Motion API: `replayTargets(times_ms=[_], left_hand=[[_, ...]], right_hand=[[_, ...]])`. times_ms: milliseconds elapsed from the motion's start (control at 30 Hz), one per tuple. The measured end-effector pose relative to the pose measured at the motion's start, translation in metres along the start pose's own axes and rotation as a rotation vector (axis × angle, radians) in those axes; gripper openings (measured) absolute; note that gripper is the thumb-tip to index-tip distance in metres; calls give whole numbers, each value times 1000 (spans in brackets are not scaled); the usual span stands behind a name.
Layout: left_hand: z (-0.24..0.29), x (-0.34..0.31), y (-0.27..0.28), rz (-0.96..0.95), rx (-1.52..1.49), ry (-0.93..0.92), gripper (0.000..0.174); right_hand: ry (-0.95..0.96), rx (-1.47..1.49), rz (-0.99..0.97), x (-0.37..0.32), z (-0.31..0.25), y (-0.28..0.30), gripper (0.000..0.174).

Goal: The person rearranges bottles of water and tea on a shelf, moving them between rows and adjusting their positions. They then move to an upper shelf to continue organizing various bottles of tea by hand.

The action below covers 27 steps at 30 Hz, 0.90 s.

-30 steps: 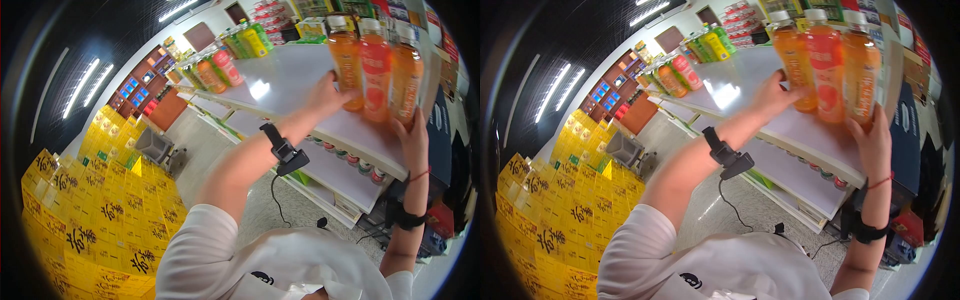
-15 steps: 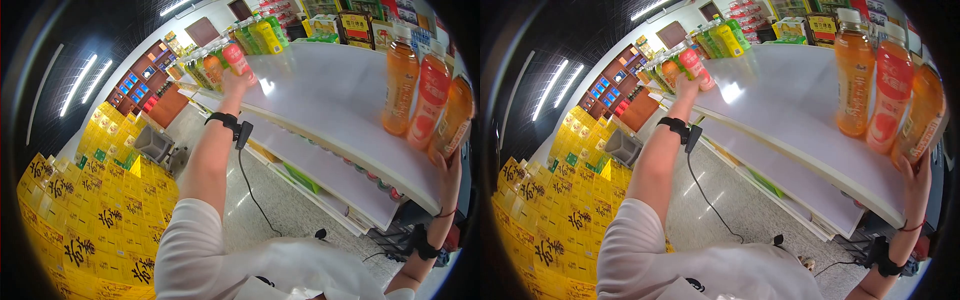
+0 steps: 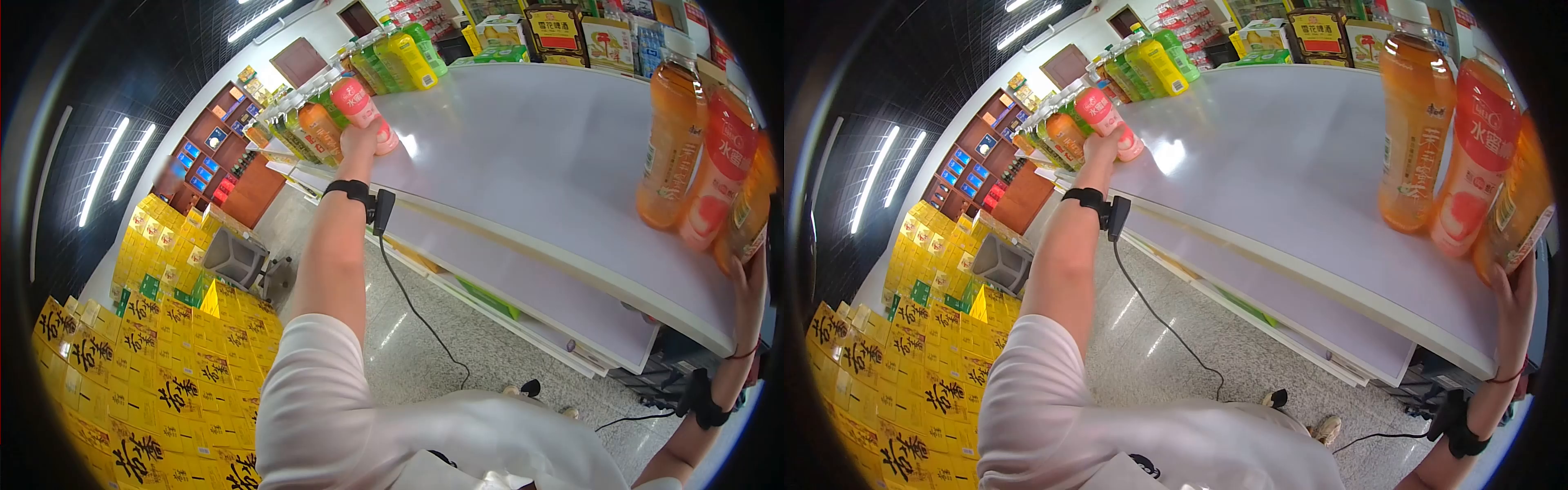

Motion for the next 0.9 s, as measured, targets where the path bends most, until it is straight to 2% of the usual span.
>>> replayTargets(times_ms=[33,100,167,233,367,433,500,567,633,667,900], left_hand=[[5,-7,6,43,55,-2,62],[16,-22,9,13,55,-45,59],[29,-42,13,-11,56,-90,56],[57,-78,11,-85,-163,-233,50],[109,-144,-1,-222,-316,-300,47],[144,-182,-3,-301,-481,-391,46],[177,-218,4,-277,-425,-382,46],[200,-245,4,-253,-367,-364,47],[219,-265,-2,-306,-454,-394,49],[227,-274,-3,-342,-523,-390,59],[245,-304,5,-272,-426,-425,59]], right_hand=[[-7,64,-21,0,-10,-5,55],[-17,127,-43,1,-12,-6,54],[-46,145,-118,4,-5,-8,46],[-13,196,-91,5,-23,-19,46],[-38,273,-45,5,-42,-24,45],[-15,309,-48,5,-54,-26,43],[-40,360,-50,4,-61,-28,41],[-23,318,-42,6,-62,-28,39],[22,287,-44,7,-62,-27,41],[16,251,-35,7,-63,-26,46],[37,43,-11,6,-72,-24,56]])
Point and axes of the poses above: each hand's wrist, its own x-axis towards the middle knuckle, its own y-axis out of the back of the hand, z = x × y, the point moved 5 cm from there along x, towards the middle knuckle, and after that the axes turned 8 degrees about x, right-handed, at the moved point
